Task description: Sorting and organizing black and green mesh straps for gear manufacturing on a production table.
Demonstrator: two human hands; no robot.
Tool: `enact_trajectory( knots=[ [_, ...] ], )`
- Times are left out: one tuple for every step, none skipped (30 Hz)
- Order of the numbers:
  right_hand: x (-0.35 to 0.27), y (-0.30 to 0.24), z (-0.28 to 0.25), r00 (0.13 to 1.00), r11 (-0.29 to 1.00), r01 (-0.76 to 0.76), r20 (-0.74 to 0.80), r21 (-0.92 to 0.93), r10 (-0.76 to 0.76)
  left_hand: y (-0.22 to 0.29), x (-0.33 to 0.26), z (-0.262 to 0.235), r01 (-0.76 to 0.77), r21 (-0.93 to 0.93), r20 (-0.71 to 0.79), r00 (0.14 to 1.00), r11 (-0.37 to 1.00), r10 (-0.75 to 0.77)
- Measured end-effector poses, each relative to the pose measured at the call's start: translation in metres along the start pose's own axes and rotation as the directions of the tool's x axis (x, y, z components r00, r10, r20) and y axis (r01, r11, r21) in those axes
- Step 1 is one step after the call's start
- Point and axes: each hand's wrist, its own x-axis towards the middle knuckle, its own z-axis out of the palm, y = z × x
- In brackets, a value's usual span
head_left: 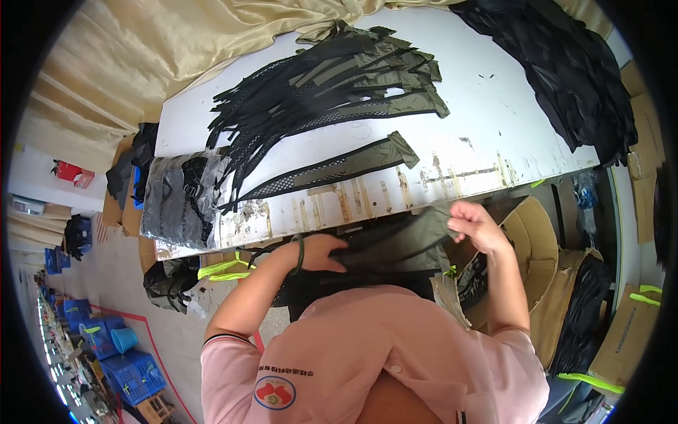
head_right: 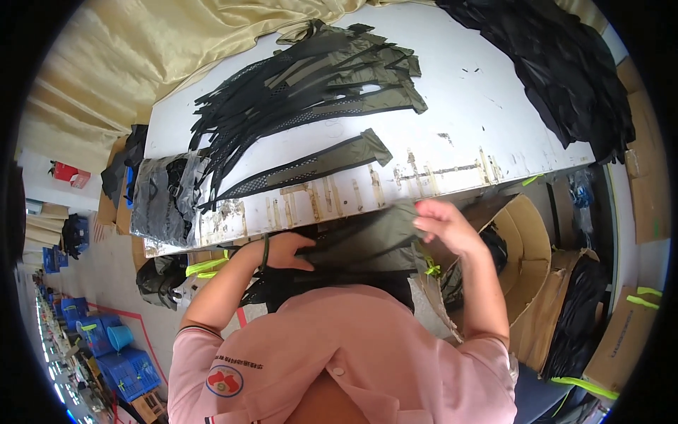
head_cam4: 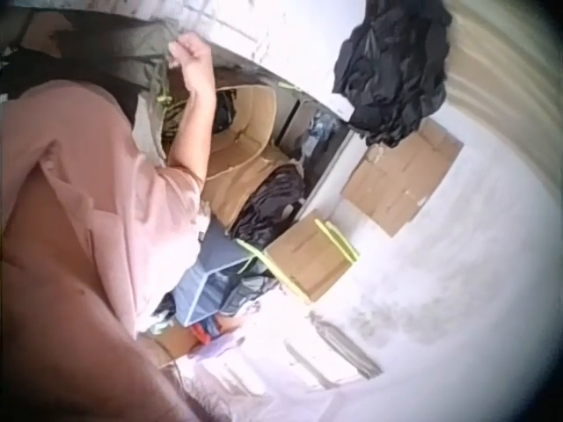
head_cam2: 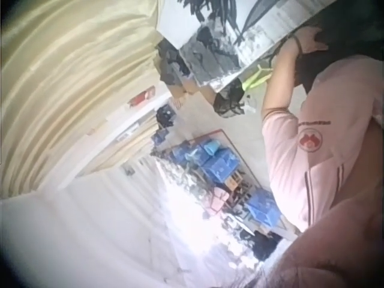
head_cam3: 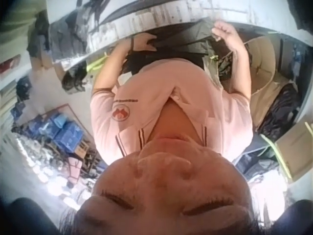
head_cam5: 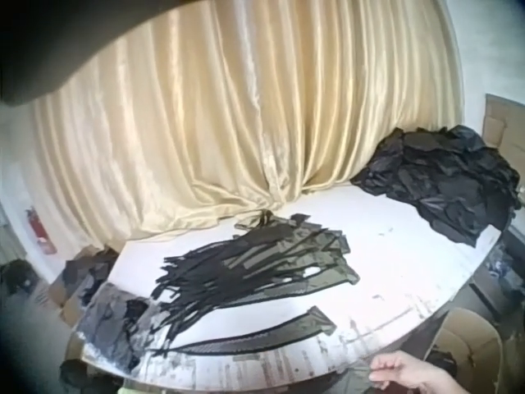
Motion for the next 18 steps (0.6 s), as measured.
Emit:
enact_trajectory(
  knots=[
    [-0.005, 0.023, -0.021, 0.999, 0.999, -0.048, 0.015, -0.006, 0.048, 0.001, -0.008, -0.004, -0.002, -0.003, 0.003, 1.0, 1.0, 0.002],
    [-0.011, 0.046, -0.035, 0.999, 0.999, -0.053, 0.012, -0.005, 0.053, 0.005, -0.016, -0.009, 0.101, -0.046, 0.122, 0.988, 0.994, -0.095],
    [-0.017, 0.067, -0.046, 0.976, 0.958, -0.218, -0.019, -0.186, 0.218, 0.007, -0.022, -0.012, 0.207, -0.076, 0.24, 0.953, 0.975, -0.183],
    [-0.019, 0.065, -0.043, 0.926, 0.859, -0.371, -0.073, -0.353, 0.37, 0.004, -0.029, -0.01, 0.209, -0.08, 0.241, 0.953, 0.975, -0.184],
    [-0.018, 0.06, -0.043, 0.925, 0.857, -0.373, -0.072, -0.354, 0.373, 0.001, -0.035, -0.008, 0.264, -0.05, 0.279, 0.93, 0.963, -0.24],
    [-0.013, 0.052, -0.044, 0.949, 0.684, -0.288, -0.106, -0.67, 0.297, 0.001, -0.039, -0.004, 0.316, -0.017, 0.315, 0.902, 0.948, -0.295],
    [-0.001, 0.038, -0.034, 0.974, 0.41, -0.173, -0.094, -0.896, 0.207, -0.002, -0.045, 0.005, 0.325, 0.036, 0.298, 0.899, 0.945, -0.32],
    [0.018, 0.029, -0.023, 0.978, 0.628, -0.184, -0.207, -0.756, 0.037, -0.008, -0.047, 0.015, 0.328, 0.04, 0.292, 0.899, 0.944, -0.325],
    [0.039, 0.019, -0.013, 0.946, 0.686, -0.01, -0.229, -0.727, -0.229, -0.011, -0.046, 0.025, 0.354, 0.161, 0.307, 0.869, 0.921, -0.388],
    [0.063, 0.007, 0.003, 0.899, 0.71, 0.034, -0.289, -0.703, -0.33, -0.012, -0.044, 0.03, 0.382, 0.278, 0.309, 0.833, 0.882, -0.458],
    [0.09, -0.001, 0.015, 0.834, 0.647, 0.184, -0.231, -0.74, -0.501, 0.003, -0.039, 0.021, 0.368, 0.437, 0.38, 0.752, 0.821, -0.539],
    [0.115, -0.016, 0.036, 0.789, 0.61, 0.258, -0.201, -0.75, -0.58, 0.009, -0.034, 0.017, 0.395, 0.431, 0.359, 0.75, 0.811, -0.556],
    [0.134, -0.025, 0.045, 0.692, 0.437, 0.294, -0.126, -0.85, -0.711, 0.016, -0.03, 0.01, 0.371, 0.465, 0.369, 0.744, 0.804, -0.556],
    [0.156, -0.029, 0.061, 0.575, 0.252, 0.324, -0.022, -0.912, -0.818, 0.021, -0.027, 0.005, 0.365, 0.495, 0.373, 0.73, 0.789, -0.572],
    [0.172, -0.026, 0.063, 0.652, 0.213, 0.233, -0.01, -0.949, -0.759, 0.024, -0.022, 0.0, 0.339, 0.45, 0.275, 0.828, 0.826, -0.489],
    [0.192, -0.013, 0.048, 0.714, 0.156, 0.156, 0.003, -0.975, -0.7, 0.029, -0.008, -0.011, 0.29, 0.38, 0.198, 0.902, 0.878, -0.383],
    [0.216, 0.02, 0.017, 0.693, 0.178, 0.064, -0.085, -0.982, -0.716, 0.013, 0.01, -0.004, 0.176, 0.312, 0.011, 0.982, 0.934, -0.188],
    [0.223, 0.026, 0.014, 0.789, 0.32, 0.042, -0.164, -0.947, -0.591, 0.011, 0.026, -0.011, 0.16, 0.259, -0.02, 0.987, 0.952, -0.161]
  ],
)
